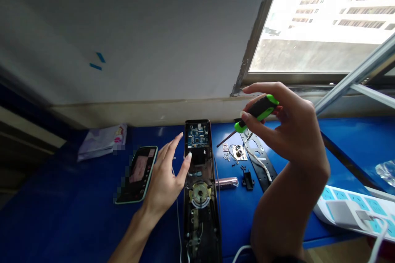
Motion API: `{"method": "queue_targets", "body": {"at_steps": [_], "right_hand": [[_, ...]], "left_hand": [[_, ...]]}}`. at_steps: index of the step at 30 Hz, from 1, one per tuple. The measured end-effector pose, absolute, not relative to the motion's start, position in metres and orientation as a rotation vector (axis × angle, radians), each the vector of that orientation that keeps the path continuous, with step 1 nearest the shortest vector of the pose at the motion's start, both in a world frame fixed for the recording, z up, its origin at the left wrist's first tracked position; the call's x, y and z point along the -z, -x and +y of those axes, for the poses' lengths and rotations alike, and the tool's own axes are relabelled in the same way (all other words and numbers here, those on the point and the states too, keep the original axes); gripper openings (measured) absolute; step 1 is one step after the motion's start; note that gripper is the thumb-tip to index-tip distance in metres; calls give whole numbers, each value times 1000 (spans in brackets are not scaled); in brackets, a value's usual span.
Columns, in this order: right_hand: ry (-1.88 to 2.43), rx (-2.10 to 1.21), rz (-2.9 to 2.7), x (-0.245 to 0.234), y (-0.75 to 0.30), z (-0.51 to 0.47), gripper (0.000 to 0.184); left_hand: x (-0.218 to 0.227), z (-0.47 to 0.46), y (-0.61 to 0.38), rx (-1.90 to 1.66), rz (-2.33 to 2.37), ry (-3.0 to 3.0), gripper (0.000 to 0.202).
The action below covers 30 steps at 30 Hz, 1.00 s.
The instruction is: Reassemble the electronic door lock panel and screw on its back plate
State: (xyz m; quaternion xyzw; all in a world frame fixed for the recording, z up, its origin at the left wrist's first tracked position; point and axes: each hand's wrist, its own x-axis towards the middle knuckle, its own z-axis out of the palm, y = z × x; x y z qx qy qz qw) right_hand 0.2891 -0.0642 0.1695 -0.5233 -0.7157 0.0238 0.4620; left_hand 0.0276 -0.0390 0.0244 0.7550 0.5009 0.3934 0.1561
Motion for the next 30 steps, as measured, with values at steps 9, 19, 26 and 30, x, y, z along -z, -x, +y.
{"method": "queue_targets", "body": {"at_steps": [9, 19, 26, 30], "right_hand": [[1447, 11, -1538, -148, -284, -88, 39], [1587, -76, -1312, -98, -288, -88, 30], [1509, -335, -1004, -74, -291, -54, 36], [1525, -536, -932, -78, -304, -37, 44]], "left_hand": [[-3, -54, -24, -1047, 1250, -1907, 57], [8, -65, -36, -1134, 1276, -1776, 54], [17, -73, -39, -1196, 1210, -1702, 54], [21, -72, -40, -1228, 1235, -1770, 53]]}}
